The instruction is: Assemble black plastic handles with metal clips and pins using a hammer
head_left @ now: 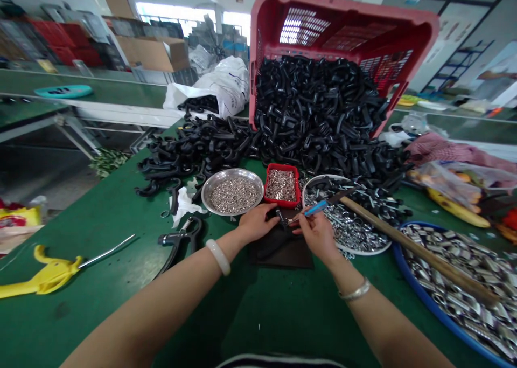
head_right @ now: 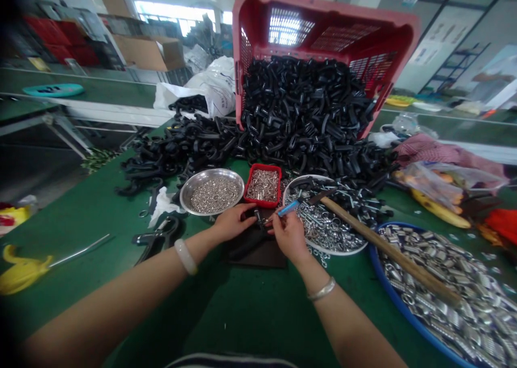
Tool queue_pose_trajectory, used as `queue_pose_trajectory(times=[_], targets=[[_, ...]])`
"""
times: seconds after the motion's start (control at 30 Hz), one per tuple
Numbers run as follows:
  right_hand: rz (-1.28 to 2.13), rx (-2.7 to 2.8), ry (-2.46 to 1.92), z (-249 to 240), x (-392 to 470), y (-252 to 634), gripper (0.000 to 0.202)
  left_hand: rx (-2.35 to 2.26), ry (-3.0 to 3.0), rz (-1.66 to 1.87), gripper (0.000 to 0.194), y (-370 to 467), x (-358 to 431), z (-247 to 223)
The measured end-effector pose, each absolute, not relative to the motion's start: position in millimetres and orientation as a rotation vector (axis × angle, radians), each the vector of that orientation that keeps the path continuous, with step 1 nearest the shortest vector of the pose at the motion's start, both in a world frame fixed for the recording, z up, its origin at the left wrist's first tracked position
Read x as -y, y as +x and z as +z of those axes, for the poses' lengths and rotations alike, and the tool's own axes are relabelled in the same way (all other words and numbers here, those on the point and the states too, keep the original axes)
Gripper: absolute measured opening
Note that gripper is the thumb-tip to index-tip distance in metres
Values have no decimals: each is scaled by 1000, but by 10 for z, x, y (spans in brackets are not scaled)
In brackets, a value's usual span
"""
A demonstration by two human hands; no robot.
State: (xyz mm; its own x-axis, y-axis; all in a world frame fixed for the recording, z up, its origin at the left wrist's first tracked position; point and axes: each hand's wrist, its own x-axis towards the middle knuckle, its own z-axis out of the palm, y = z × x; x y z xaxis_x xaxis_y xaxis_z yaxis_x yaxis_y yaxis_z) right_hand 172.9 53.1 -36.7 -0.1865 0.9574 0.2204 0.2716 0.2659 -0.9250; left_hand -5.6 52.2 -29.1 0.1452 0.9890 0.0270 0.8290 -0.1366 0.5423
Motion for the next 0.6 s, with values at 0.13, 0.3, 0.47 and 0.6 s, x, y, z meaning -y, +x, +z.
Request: queue_pose_trajectory(times=[0.13,0.3,0.47,0.6], targets=[[519,2079,-1196,-277,-481,1639,20,-1758,2000,549,47,-56,-510,-290],[714,1830,-1135,-54,-662,1560,23,-1758,2030,548,47,-58,-513,-297],[524,1806,-1325,73,-1218,1583,25,-1832,2208,507,41,40,-381,-218],[276,2265,-1683,-53,-1777,1494,23,-1870,2419,511,35,-67,-396,-69]])
